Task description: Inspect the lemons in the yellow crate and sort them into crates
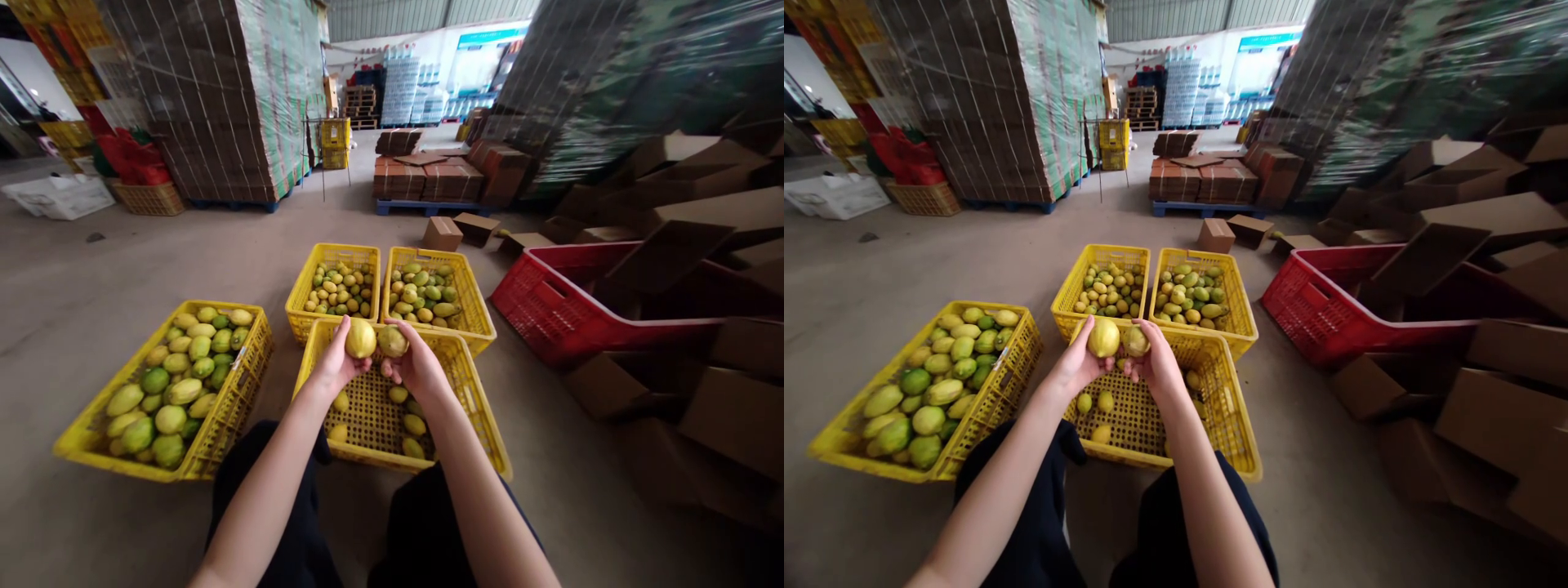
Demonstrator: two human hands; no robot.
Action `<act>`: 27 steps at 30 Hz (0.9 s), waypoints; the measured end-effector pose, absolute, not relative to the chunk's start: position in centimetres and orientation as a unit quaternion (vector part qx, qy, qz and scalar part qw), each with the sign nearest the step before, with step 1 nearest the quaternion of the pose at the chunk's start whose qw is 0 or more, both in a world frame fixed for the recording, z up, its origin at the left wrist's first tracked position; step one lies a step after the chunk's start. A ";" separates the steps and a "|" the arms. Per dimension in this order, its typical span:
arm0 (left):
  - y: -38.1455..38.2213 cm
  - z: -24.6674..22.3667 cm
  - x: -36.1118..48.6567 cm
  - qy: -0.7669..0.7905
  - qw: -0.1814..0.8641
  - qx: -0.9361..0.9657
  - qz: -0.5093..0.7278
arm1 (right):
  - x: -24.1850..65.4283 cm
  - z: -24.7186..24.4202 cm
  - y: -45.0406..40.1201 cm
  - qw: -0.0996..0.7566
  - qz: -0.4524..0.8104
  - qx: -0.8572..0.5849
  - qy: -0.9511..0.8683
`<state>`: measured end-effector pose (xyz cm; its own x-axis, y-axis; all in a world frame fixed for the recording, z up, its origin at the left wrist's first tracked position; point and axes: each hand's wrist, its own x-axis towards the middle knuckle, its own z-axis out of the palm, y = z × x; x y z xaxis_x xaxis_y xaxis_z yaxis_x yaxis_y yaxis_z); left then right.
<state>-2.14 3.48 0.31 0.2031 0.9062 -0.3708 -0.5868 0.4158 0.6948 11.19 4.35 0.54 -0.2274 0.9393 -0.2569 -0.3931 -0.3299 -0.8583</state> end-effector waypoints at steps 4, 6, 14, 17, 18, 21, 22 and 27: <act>3.6 0.5 -2.1 0.392 0.763 0.159 0.488 | 11.1 0.8 4.4 0.471 0.718 -0.405 -0.314; 3.7 0.6 -1.9 0.395 0.757 0.156 0.497 | 11.1 0.9 4.4 0.472 0.718 -0.408 -0.309; 3.9 0.2 -1.2 0.378 0.745 0.171 0.523 | 11.4 0.8 4.5 0.470 0.719 -0.406 -0.312; 4.0 0.0 -1.2 0.357 0.764 0.170 0.509 | 11.6 0.5 4.6 0.479 0.713 -0.406 -0.312; 4.0 0.0 -1.2 0.353 0.768 0.170 0.507 | 11.6 0.4 4.6 0.480 0.711 -0.408 -0.312; 3.9 0.1 -1.2 0.350 0.768 0.188 0.502 | 11.6 0.3 4.6 0.481 0.705 -0.418 -0.311; 3.9 0.2 -1.2 0.355 0.767 0.197 0.497 | 11.6 0.3 4.6 0.481 0.704 -0.421 -0.311; 3.7 0.6 -1.0 0.383 0.764 0.234 0.463 | 11.6 0.4 4.6 0.474 0.692 -0.434 -0.330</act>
